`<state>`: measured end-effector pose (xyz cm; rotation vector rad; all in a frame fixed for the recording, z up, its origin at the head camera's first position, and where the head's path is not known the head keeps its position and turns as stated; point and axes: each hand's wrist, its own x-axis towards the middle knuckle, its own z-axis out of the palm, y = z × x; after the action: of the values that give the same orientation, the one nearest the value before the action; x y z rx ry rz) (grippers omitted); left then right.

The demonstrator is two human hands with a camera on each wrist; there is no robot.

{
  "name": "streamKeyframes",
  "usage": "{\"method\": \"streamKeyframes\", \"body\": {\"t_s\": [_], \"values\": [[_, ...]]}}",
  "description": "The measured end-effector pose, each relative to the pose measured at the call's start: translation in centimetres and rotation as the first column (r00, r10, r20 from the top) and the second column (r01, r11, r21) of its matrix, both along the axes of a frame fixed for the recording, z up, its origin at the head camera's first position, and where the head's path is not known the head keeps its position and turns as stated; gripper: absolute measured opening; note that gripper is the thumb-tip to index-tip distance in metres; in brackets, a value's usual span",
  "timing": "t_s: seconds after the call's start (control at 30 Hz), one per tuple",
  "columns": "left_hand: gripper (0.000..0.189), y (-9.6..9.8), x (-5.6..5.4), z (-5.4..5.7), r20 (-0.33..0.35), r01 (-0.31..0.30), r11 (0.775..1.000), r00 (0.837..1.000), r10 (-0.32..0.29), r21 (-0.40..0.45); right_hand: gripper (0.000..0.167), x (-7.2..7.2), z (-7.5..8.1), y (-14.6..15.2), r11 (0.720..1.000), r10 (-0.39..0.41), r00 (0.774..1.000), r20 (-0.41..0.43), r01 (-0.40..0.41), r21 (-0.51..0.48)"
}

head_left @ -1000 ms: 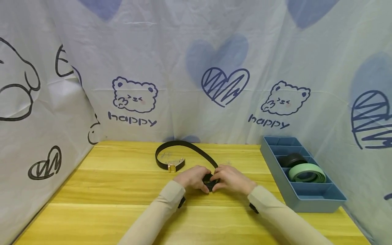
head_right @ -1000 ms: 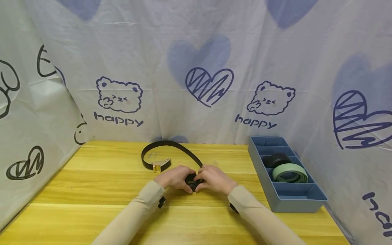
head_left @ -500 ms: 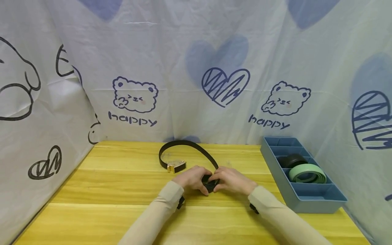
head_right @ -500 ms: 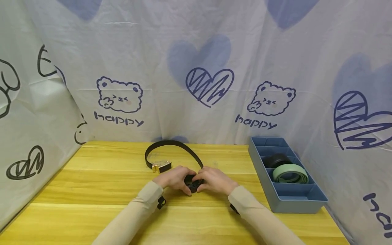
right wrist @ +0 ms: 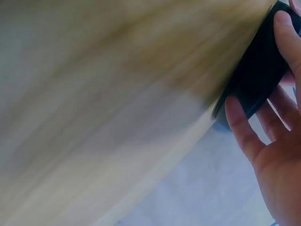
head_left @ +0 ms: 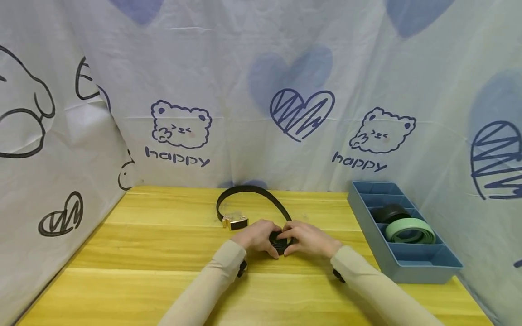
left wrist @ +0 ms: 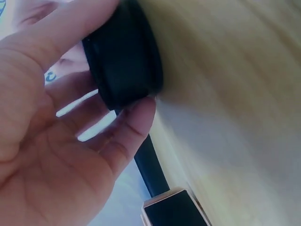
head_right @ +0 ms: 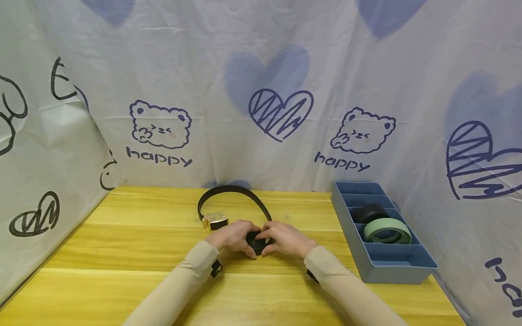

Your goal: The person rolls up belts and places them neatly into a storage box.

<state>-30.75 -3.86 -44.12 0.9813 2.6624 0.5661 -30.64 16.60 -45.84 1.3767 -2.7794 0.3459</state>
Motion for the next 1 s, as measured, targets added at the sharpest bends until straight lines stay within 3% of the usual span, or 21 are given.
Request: {"method": "streamKeyframes", "body": {"t_s": [0.13, 0.37, 0.63, 0.83, 1.0], "values": [[0.043, 0.08, 0.01, 0.04, 0.006, 0.014, 1.000, 1.000, -0.014, -0.017, 0.041, 0.00, 0.22, -0.22, 1.000, 0.009, 0.999, -0.033, -0.009, 0.003], [0.035, 0.59, 0.62, 0.14, -0.023, -0.046, 0.999, 0.999, 0.046, -0.002, 0.041, 0.01, 0.21, -0.42, 1.000, 0.022, 0.993, -0.114, -0.020, 0.012], [0.038, 0.46, 0.09, 0.14, 0.015, 0.043, 0.999, 0.999, -0.044, 0.017, 0.041, 0.19, 0.48, 0.20, 0.999, 0.030, 0.995, -0.098, -0.027, 0.035], [0.034, 0.48, 0.28, -0.30, -0.064, 0.009, 1.000, 0.998, -0.009, 0.009, 0.038, 0.11, 0.50, -0.19, 1.000, 0.019, 0.986, -0.165, -0.015, 0.024], [0.035, 0.46, 0.11, -0.33, -0.077, -0.005, 1.000, 0.997, 0.003, -0.025, 0.038, 0.06, 0.37, 0.08, 1.000, -0.010, 0.994, -0.110, 0.013, 0.026]]}}
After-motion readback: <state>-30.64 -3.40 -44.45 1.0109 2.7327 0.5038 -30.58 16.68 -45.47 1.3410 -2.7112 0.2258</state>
